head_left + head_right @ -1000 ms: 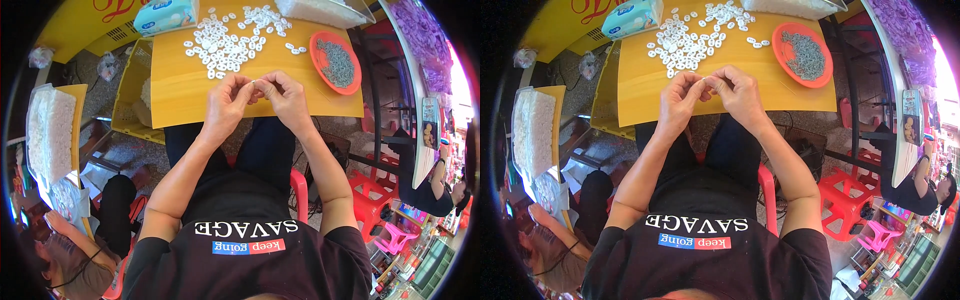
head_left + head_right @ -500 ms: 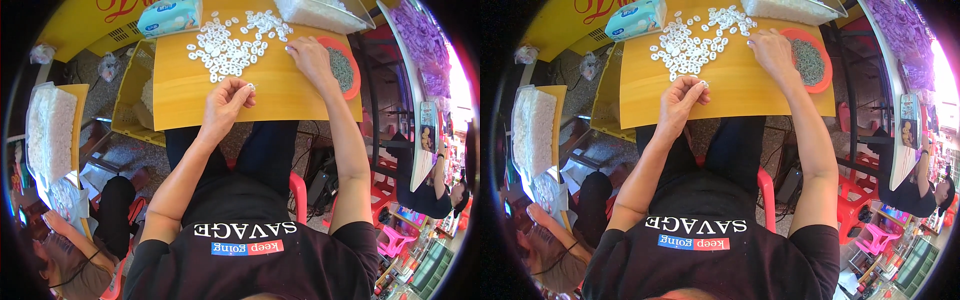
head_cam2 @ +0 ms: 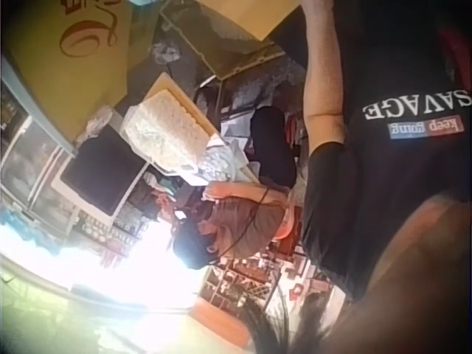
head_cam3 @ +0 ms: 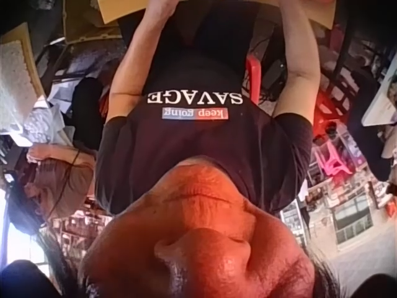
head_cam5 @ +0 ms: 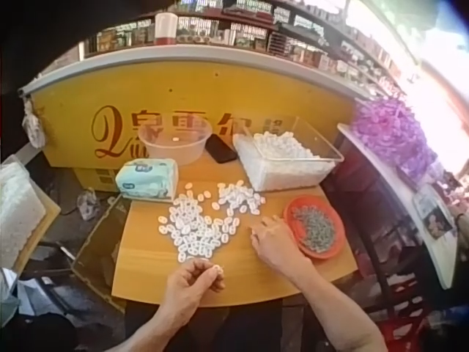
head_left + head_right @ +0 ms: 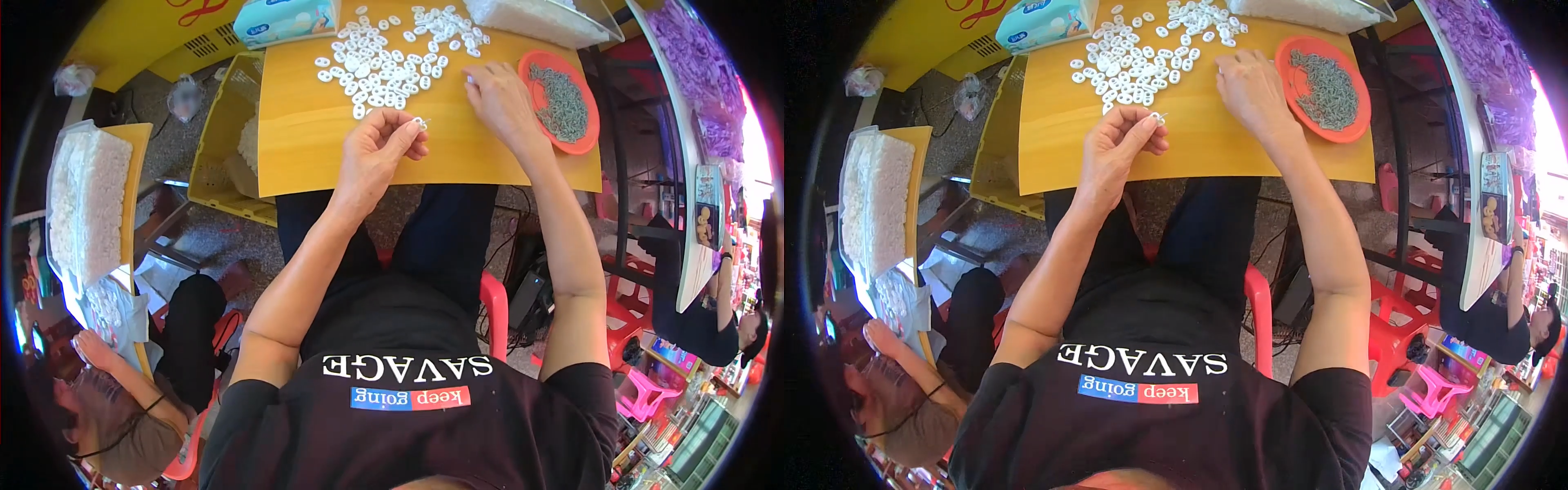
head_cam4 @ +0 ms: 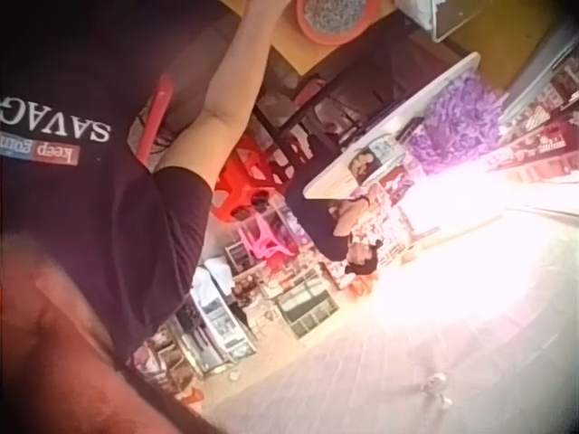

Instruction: Assembling small plastic buttons by manually inserting pins into them.

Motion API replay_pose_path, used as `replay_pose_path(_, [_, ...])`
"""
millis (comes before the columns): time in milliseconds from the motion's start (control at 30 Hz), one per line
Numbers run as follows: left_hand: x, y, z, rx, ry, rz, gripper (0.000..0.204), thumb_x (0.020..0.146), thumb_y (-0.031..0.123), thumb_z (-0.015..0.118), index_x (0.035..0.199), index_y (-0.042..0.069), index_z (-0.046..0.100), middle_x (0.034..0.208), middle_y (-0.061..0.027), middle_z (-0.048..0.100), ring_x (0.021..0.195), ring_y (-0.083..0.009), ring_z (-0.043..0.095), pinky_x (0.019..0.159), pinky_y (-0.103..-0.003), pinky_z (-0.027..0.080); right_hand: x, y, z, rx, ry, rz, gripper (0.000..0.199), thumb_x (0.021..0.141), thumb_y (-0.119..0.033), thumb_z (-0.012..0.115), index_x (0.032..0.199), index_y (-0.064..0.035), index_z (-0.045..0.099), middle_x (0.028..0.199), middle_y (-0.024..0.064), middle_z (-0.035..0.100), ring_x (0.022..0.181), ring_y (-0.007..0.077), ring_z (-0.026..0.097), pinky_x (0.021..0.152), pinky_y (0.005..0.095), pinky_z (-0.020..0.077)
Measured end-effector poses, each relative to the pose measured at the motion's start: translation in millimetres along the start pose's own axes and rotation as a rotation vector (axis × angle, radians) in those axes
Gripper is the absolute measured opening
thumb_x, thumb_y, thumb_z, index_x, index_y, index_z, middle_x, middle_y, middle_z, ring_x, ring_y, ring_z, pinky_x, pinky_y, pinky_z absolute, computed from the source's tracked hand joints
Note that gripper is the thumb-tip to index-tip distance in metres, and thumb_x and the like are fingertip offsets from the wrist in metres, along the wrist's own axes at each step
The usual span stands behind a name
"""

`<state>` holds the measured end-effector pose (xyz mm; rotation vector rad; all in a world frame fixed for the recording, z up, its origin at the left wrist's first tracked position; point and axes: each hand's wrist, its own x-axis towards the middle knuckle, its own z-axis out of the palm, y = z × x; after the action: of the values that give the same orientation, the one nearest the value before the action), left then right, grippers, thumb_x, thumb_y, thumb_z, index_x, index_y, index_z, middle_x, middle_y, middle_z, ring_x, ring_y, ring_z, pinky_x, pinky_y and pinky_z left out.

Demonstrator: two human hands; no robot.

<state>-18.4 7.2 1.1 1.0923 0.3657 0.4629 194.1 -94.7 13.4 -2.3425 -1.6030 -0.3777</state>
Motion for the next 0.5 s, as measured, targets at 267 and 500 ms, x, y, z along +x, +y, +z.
replay_pose_path(267, [-3.4, 4.5, 4.5, -0.042, 0.025, 0.023, 0.014, 0.095, 0.012, 0.06, 0.098, -0.002, 0.058, 0.084, -0.0077, 0.065, 0.073, -0.0128, 0.063, 0.069, -0.026, 0.052, -12.4, -36.0, -21.3, 0.949, -0.062, 0.503, 0.022, 0.083, -0.018, 0.074, 0.095, -0.0004, 0.067, 0.085, 0.0079, 0.07, 0.075, 0.0168, 0.066, 0.067, 0.0287, 0.052])
replay_pose_path(500, [-6.4, 9.1, 11.4, -0.059, 0.035, 0.044, 0.012, 0.095, 0.01, 0.059, 0.097, -0.002, 0.058, 0.084, -0.0086, 0.065, 0.073, -0.0131, 0.063, 0.068, -0.026, 0.052, -36.7, -92.1, -28.5, 1.715, 0.108, 0.752, 0.015, 0.088, -0.008, 0.069, 0.099, 0.0009, 0.065, 0.091, 0.0086, 0.068, 0.077, 0.0127, 0.064, 0.074, 0.0281, 0.0545])
